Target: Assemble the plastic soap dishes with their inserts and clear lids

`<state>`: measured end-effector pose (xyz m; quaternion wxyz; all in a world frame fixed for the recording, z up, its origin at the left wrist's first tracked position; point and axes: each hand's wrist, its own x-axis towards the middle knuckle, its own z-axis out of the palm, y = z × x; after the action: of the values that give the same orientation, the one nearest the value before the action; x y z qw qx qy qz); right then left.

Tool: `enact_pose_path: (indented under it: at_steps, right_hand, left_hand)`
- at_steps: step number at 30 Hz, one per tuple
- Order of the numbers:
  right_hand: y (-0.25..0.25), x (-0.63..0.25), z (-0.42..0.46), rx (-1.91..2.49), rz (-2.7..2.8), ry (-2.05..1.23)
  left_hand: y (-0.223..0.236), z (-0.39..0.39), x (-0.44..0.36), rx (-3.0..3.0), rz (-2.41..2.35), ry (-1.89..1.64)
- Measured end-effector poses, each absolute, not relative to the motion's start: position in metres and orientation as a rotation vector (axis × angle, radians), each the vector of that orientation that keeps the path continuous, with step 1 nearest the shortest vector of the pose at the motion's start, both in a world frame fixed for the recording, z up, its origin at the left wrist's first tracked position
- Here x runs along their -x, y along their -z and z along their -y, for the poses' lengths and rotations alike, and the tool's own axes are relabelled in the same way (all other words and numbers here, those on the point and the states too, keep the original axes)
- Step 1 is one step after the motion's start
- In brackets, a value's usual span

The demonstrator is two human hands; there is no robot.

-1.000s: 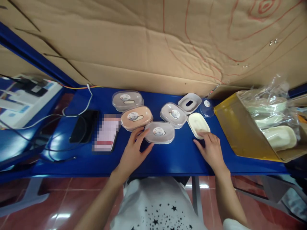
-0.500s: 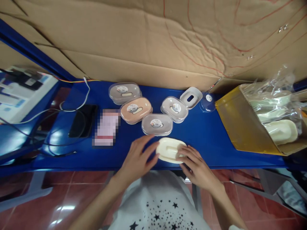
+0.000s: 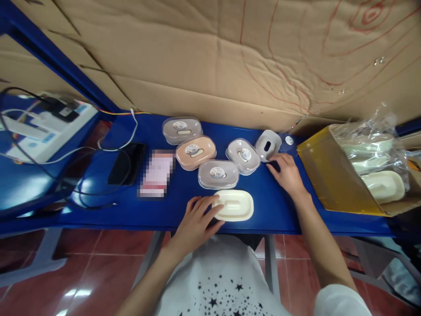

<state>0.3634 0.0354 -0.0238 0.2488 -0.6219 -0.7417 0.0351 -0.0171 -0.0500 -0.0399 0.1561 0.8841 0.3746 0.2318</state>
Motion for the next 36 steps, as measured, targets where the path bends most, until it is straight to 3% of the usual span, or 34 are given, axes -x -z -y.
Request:
enact_pose_path:
  at_steps: [8,13,15,20,23,28,36]
  right_hand:
    - [0.039,-0.369,0.078,1.654,1.309,-0.55]
    - [0.041,-0.365,0.113,1.579,0.904,-0.899]
    - [0.036,-0.37,0.12,1.699,0.818,-0.896]
    - [0.019,-0.39,0.126,2.292,1.053,-0.38]
    - [0.019,-0.401,0.114,2.149,1.355,-0.136]
    - [0.028,-0.414,0.08,1.929,1.848,-0.455]
    - [0.021,-0.411,0.056,1.814,2.011,-0.506]
  left_hand:
    - [0.035,0.044,0.014,-2.525,-1.017,-0.65]
    - [0.034,0.04,0.015,-2.537,-0.988,-0.623]
    - [0.034,0.039,0.016,-2.539,-0.977,-0.616]
    - [0.036,0.039,0.017,-2.534,-0.968,-0.634]
    - [0.035,0.04,0.016,-2.531,-0.958,-0.648]
    - [0.032,0.044,0.016,-2.563,-0.915,-0.629]
    - [0.025,0.045,0.015,-2.528,-0.925,-0.708]
